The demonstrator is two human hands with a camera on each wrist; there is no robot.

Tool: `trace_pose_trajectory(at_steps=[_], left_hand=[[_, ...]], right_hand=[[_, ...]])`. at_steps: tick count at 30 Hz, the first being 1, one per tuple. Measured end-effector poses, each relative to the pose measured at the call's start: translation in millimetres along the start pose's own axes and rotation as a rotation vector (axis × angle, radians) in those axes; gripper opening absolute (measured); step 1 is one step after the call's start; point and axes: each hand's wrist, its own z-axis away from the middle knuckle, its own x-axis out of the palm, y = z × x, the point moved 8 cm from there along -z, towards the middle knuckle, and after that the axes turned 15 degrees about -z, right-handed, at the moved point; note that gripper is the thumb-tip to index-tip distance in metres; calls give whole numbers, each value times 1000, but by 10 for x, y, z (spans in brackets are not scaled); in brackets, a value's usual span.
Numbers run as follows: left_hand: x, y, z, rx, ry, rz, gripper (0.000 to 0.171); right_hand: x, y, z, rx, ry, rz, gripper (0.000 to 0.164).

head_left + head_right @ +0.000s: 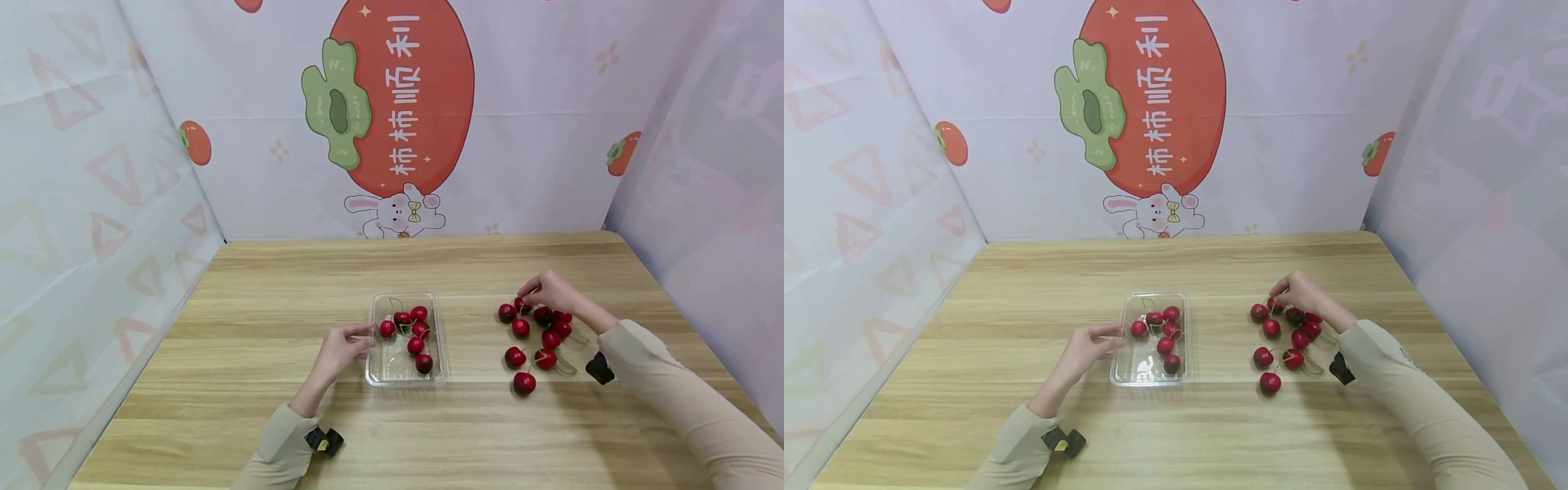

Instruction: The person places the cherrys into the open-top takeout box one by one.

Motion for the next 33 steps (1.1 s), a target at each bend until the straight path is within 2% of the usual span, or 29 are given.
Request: trace_pose_trajectory(at_steps=[13, 33], left_hand=[[-2, -8, -16, 6, -3, -9, 31], [3, -17, -24, 4, -8, 1, 31]], right_hand=[[-9, -61, 5, -27, 16, -48, 10], [-20, -175, 14, -28, 20, -54, 11]])
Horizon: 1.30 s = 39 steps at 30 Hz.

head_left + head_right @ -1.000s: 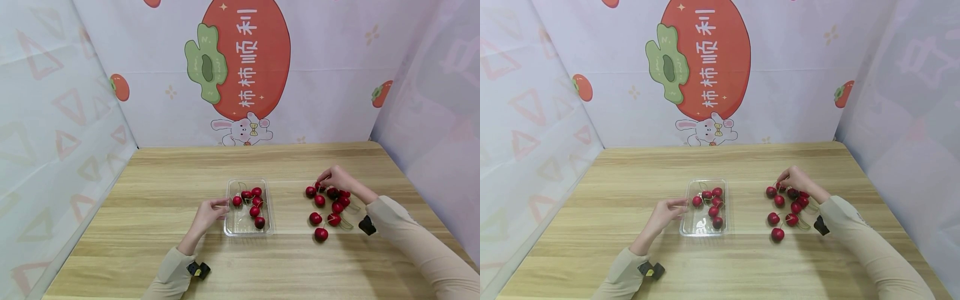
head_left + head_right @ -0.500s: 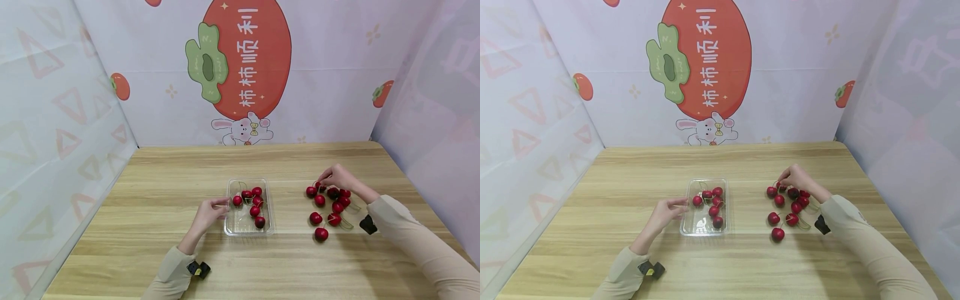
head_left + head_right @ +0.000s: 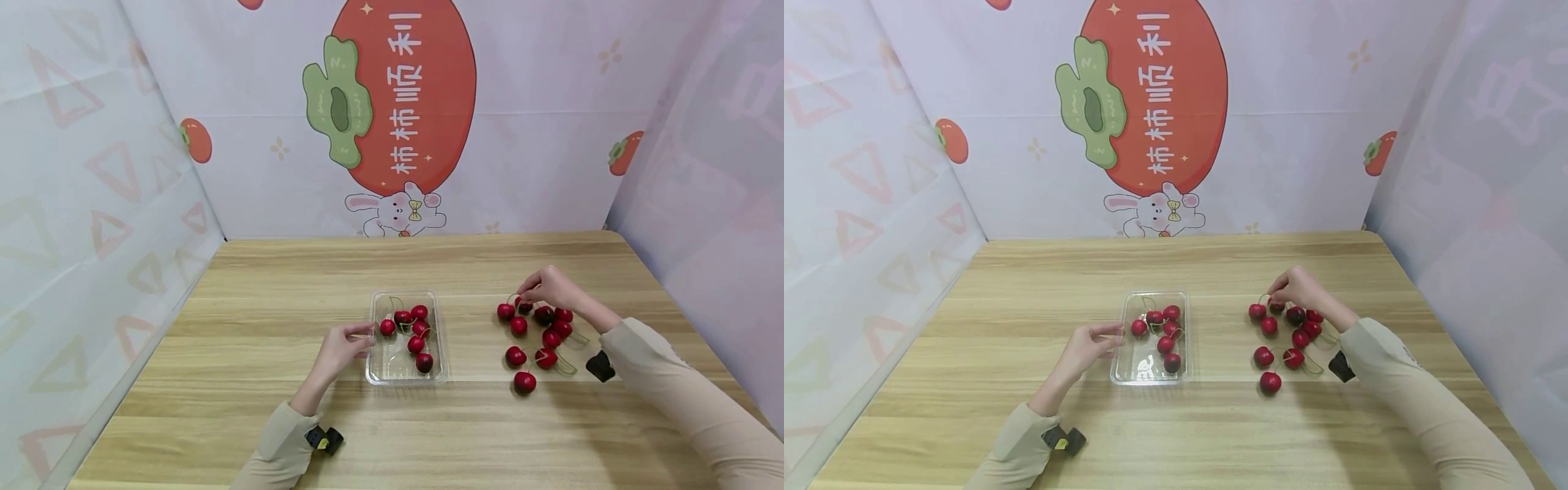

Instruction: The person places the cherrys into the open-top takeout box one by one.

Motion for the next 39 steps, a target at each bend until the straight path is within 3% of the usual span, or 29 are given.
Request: trace_pose_trajectory(at_steps=[18, 39], left_hand=[[-1, -7, 4, -5, 5, 5, 31], [-2, 6, 5, 0, 10, 5, 31]], right_hand=[[51, -219, -3, -13, 35, 4, 13], [210, -405, -39, 28, 38, -123, 19]])
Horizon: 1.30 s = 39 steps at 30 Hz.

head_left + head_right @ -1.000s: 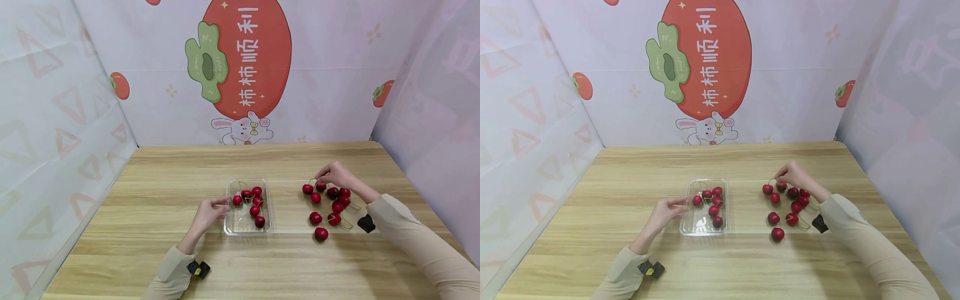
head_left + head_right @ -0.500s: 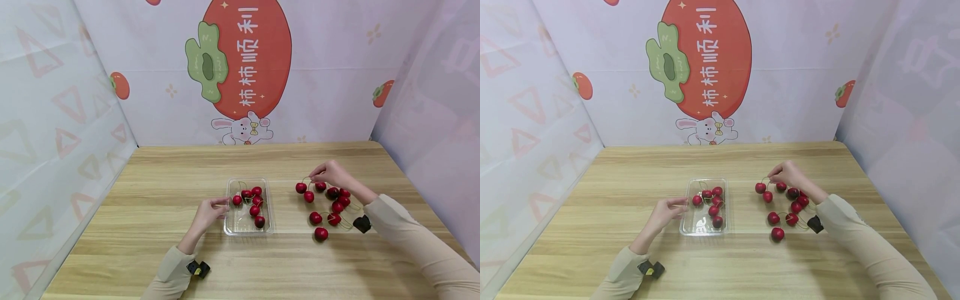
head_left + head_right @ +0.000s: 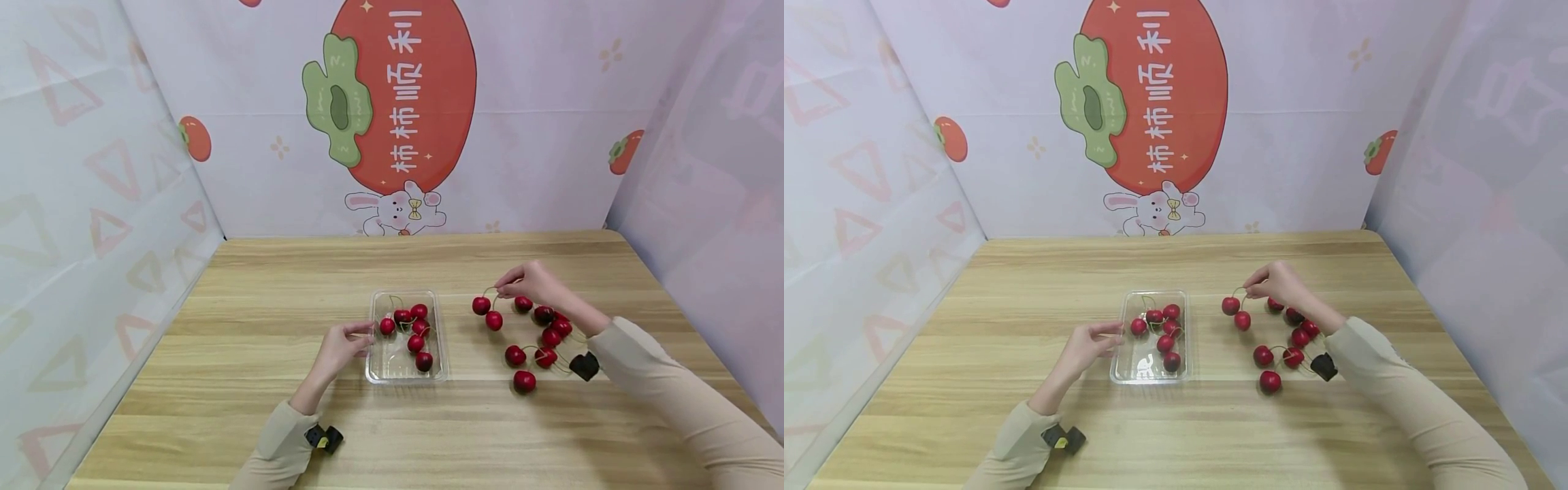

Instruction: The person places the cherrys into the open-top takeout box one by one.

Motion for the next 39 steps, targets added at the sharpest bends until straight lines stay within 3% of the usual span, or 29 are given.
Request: trace_pose_trajectory(at_steps=[17, 39], left_hand=[[-10, 25, -4, 3, -1, -1, 32], [-13, 49, 16, 23, -2, -7, 30]], right_hand=[[166, -86, -23, 75, -2, -141, 23], [468, -238, -75, 84, -41, -233, 23]])
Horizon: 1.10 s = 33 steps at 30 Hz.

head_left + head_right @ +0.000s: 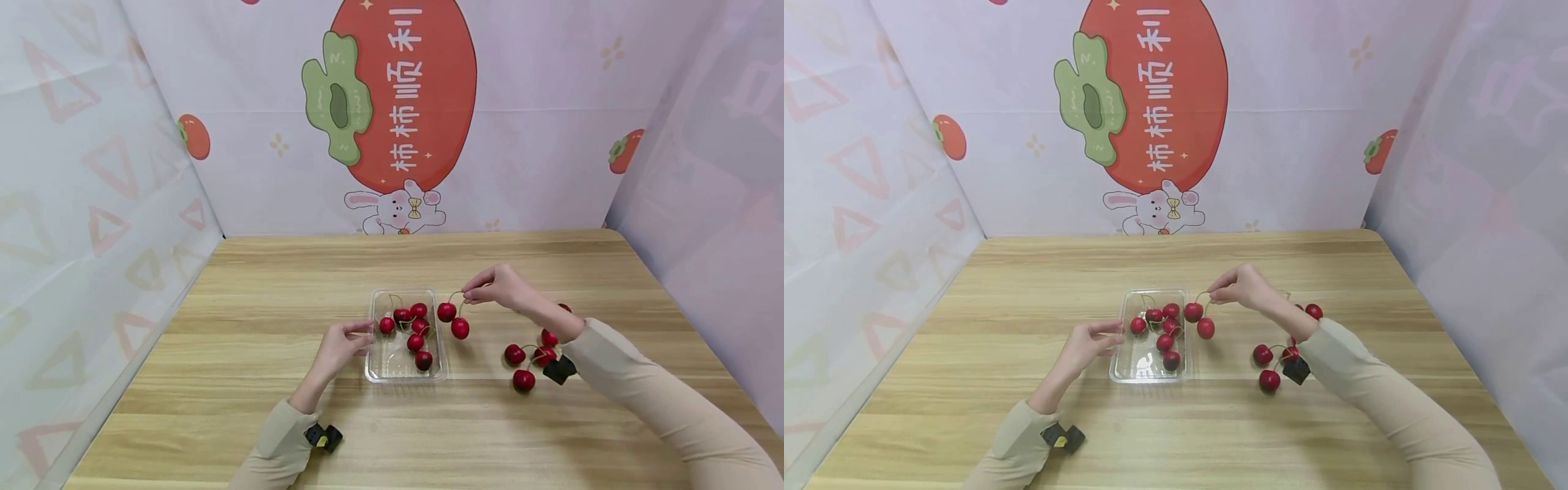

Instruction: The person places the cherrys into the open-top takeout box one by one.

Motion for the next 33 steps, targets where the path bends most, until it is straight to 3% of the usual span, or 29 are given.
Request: trace_pose_trajectory(at_steps=[14, 33], left_hand=[[8, -24, 0, -17, -1, -3, 32], [4, -15, -7, 12, -3, -9, 31]], right_hand=[[307, -23, -81, -13, -65, 19, 19], [639, -5, -200, -4, -104, -66, 16]])
